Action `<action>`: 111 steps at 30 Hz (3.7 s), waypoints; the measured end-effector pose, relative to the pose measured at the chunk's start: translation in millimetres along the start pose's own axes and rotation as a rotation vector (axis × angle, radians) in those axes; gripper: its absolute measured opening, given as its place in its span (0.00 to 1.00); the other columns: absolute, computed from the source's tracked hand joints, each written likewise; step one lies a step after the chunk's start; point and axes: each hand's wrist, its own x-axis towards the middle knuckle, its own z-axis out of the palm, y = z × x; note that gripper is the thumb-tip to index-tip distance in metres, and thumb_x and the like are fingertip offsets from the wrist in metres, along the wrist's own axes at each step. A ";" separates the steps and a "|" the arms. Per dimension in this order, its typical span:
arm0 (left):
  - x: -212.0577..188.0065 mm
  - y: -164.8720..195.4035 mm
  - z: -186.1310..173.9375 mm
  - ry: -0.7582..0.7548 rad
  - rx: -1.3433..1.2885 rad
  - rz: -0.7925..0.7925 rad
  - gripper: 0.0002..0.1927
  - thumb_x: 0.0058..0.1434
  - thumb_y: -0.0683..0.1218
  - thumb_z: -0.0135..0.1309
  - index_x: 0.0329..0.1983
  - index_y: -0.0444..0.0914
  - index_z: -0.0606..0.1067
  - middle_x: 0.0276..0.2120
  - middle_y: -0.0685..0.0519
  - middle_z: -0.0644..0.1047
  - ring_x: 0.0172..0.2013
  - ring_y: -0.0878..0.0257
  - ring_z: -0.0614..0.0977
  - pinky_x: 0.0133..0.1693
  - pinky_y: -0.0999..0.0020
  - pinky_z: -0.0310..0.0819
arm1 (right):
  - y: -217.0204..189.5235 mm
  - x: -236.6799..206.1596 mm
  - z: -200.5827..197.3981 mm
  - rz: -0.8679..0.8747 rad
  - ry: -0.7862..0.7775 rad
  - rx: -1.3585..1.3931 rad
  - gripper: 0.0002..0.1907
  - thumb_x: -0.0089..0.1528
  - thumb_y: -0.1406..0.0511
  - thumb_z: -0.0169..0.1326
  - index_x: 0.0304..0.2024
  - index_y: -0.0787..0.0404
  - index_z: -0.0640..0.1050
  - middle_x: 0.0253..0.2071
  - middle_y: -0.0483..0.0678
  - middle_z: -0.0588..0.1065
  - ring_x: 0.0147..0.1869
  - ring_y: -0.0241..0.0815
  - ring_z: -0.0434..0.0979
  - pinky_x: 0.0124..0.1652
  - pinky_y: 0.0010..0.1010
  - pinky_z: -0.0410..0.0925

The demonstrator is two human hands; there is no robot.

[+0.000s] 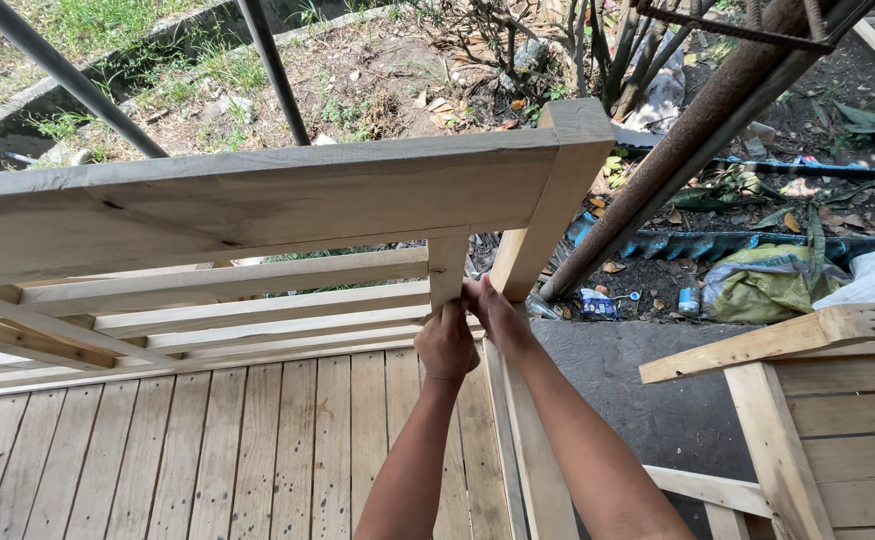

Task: The person sands the underside of a wooden bed frame using a sanding block. They hold the frame with one hand and sand the slats and joints with the other, moving along the length of the frame.

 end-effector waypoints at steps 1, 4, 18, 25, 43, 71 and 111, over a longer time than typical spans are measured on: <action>0.1 0.0 0.2 -0.002 -0.016 -0.044 0.04 0.66 0.46 0.58 0.36 0.43 0.77 0.24 0.50 0.78 0.25 0.51 0.80 0.25 0.55 0.71 | 0.1 -0.9 0.2 0.030 0.050 0.009 0.41 0.72 0.44 0.27 0.70 0.72 0.63 0.68 0.55 0.68 0.74 0.44 0.64 0.71 0.33 0.55; 2.2 0.8 -4.1 0.016 -0.066 0.059 0.04 0.67 0.45 0.56 0.36 0.43 0.76 0.26 0.50 0.78 0.27 0.51 0.80 0.28 0.56 0.73 | -1.7 -2.3 2.8 0.061 0.059 0.032 0.45 0.81 0.43 0.26 0.74 0.79 0.66 0.57 0.66 0.72 0.62 0.52 0.66 0.61 0.42 0.58; 62.6 35.7 -31.2 0.210 -0.072 0.157 0.05 0.75 0.47 0.50 0.42 0.43 0.73 0.30 0.52 0.79 0.30 0.54 0.82 0.31 0.58 0.76 | -103.6 7.5 50.9 -0.174 -0.080 -0.086 0.56 0.66 0.31 0.27 0.71 0.72 0.66 0.62 0.52 0.72 0.70 0.43 0.67 0.71 0.38 0.57; 72.1 53.1 -40.6 0.121 -0.098 0.068 0.04 0.70 0.45 0.54 0.38 0.42 0.76 0.27 0.51 0.79 0.27 0.54 0.82 0.26 0.58 0.72 | -91.8 15.4 35.9 -0.129 -0.011 -0.151 0.51 0.66 0.33 0.28 0.68 0.69 0.66 0.62 0.51 0.73 0.70 0.42 0.69 0.69 0.35 0.59; 85.2 53.0 -55.9 0.255 0.061 0.151 0.04 0.70 0.46 0.53 0.38 0.44 0.74 0.27 0.52 0.79 0.26 0.55 0.81 0.27 0.60 0.74 | -95.4 16.9 50.5 -0.186 0.075 -0.264 0.48 0.69 0.34 0.26 0.66 0.67 0.69 0.59 0.51 0.74 0.65 0.40 0.72 0.64 0.33 0.64; 23.0 1.8 -16.9 0.207 0.101 0.072 0.06 0.61 0.42 0.55 0.41 0.44 0.77 0.31 0.51 0.80 0.31 0.51 0.82 0.32 0.56 0.76 | -89.6 18.9 53.7 -0.260 0.027 -0.190 0.48 0.68 0.34 0.26 0.66 0.67 0.66 0.58 0.50 0.72 0.64 0.41 0.69 0.66 0.37 0.59; -70.4 -31.4 62.3 0.174 -0.113 0.033 0.04 0.70 0.43 0.50 0.46 0.39 0.74 0.35 0.46 0.78 0.35 0.46 0.81 0.34 0.53 0.75 | -34.8 -10.8 35.2 0.015 0.022 -0.151 0.52 0.66 0.35 0.27 0.71 0.73 0.60 0.71 0.59 0.63 0.76 0.47 0.59 0.72 0.37 0.52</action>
